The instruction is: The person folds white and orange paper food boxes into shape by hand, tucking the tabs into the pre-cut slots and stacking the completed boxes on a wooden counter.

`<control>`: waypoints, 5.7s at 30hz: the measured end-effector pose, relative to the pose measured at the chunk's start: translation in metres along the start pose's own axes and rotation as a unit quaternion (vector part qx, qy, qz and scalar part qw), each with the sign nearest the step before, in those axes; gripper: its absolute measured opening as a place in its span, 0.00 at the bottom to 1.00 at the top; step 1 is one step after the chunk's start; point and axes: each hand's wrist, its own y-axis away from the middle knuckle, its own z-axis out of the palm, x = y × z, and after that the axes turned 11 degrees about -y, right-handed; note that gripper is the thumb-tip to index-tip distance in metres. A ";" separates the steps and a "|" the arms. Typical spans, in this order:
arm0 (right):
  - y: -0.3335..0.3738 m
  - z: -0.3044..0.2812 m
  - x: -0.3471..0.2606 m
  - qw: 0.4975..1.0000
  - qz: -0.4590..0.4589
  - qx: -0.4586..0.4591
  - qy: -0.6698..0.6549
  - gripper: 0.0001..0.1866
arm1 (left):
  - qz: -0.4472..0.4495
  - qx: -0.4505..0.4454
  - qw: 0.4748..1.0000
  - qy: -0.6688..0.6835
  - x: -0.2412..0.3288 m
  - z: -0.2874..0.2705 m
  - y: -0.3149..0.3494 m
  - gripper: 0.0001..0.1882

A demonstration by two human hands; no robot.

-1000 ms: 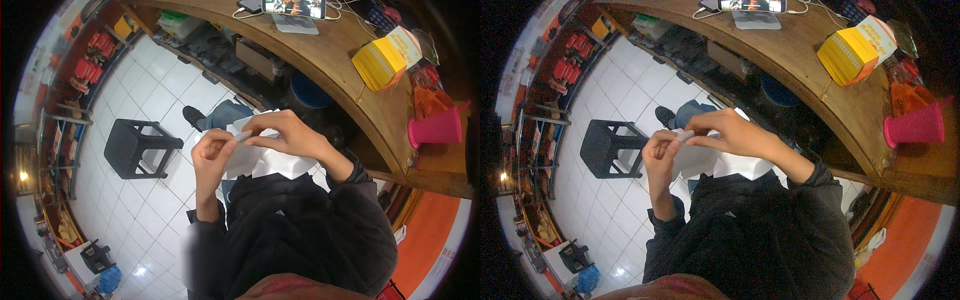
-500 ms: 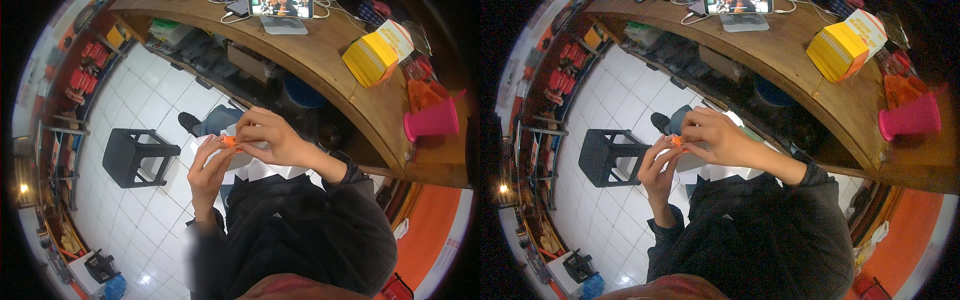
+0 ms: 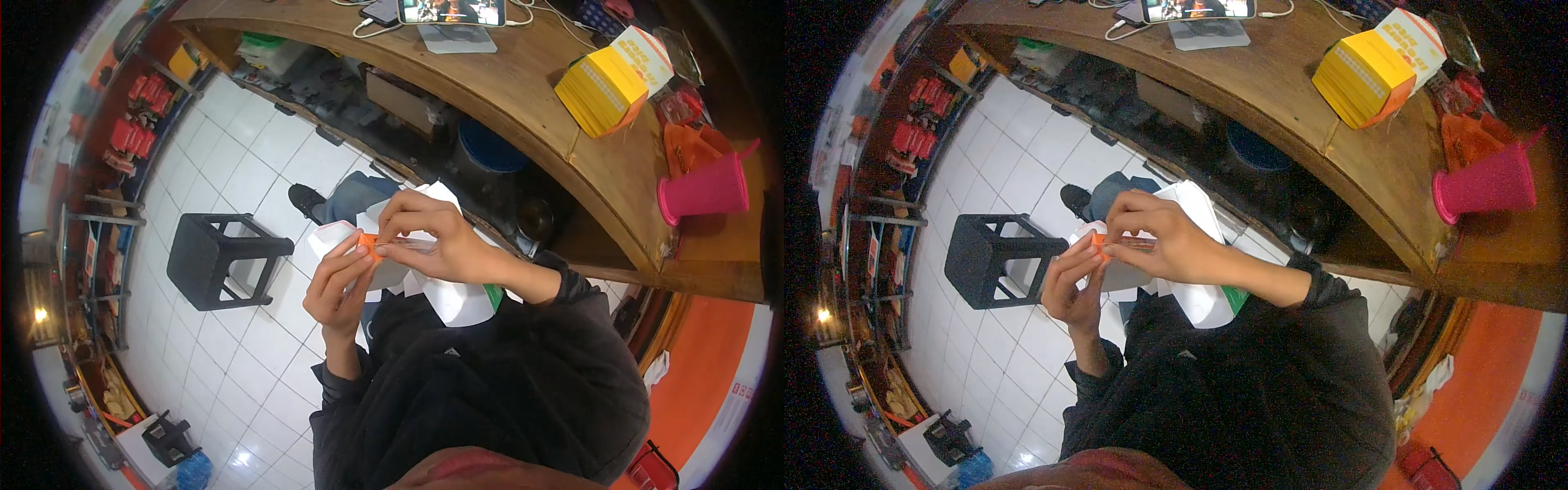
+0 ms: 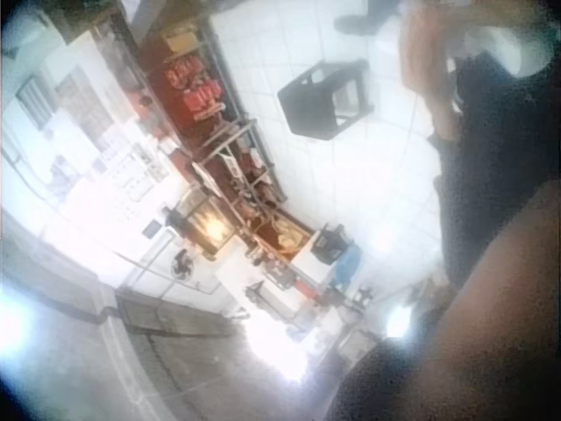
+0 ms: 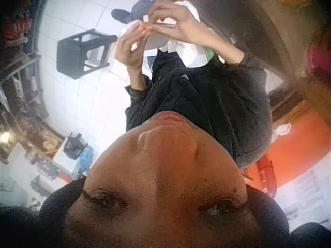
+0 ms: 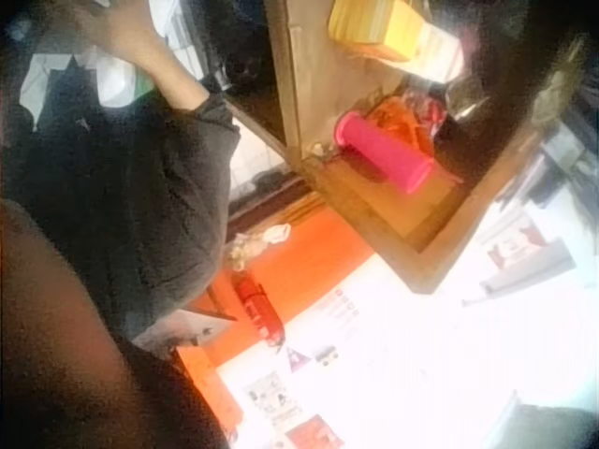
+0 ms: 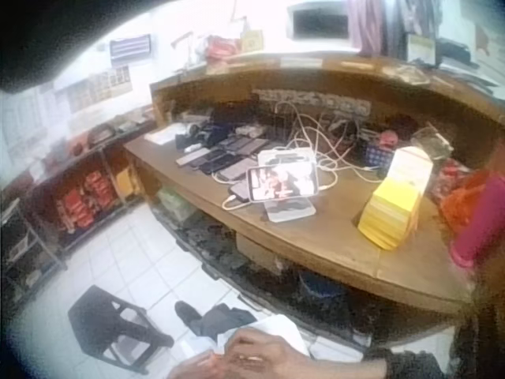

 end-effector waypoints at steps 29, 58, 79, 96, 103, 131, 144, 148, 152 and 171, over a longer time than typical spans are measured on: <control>0.020 -0.015 -0.020 0.989 -0.008 -0.062 0.136 0.14 | -0.061 0.160 0.971 0.165 0.007 0.027 0.013 0.12; 0.006 -0.011 -0.014 0.981 -0.054 0.067 0.177 0.12 | -0.110 -0.128 0.981 0.099 -0.007 -0.002 -0.011 0.17; -0.012 0.012 -0.006 0.988 -0.148 -0.016 -0.044 0.12 | -0.072 0.047 0.989 0.121 0.017 0.003 -0.008 0.02; -0.013 0.013 -0.026 0.993 -0.042 -0.097 -0.048 0.09 | -0.206 0.074 0.971 0.100 0.032 -0.023 0.004 0.07; -0.016 0.002 -0.020 0.921 0.181 -0.271 -0.214 0.07 | 0.003 0.061 0.998 0.014 0.022 -0.030 0.006 0.09; -0.021 0.025 0.002 0.978 0.031 -0.100 -0.183 0.18 | -0.145 0.133 0.950 0.241 0.000 0.003 0.023 0.50; -0.009 0.015 0.022 0.970 0.171 -0.170 0.032 0.14 | -0.110 0.236 0.944 -0.201 0.002 -0.036 -0.010 0.25; -0.011 0.010 0.042 0.913 0.297 -0.136 -0.246 0.23 | -0.026 -0.227 0.933 -0.277 0.032 -0.040 -0.029 0.32; -0.011 0.026 0.036 0.905 0.162 -0.067 -0.388 0.25 | -0.205 -0.176 0.959 -0.088 0.001 -0.029 0.001 0.21; 0.028 -0.191 -0.061 0.922 -0.015 0.365 0.126 0.22 | -0.235 -0.039 0.800 0.551 0.011 0.122 -0.111 0.34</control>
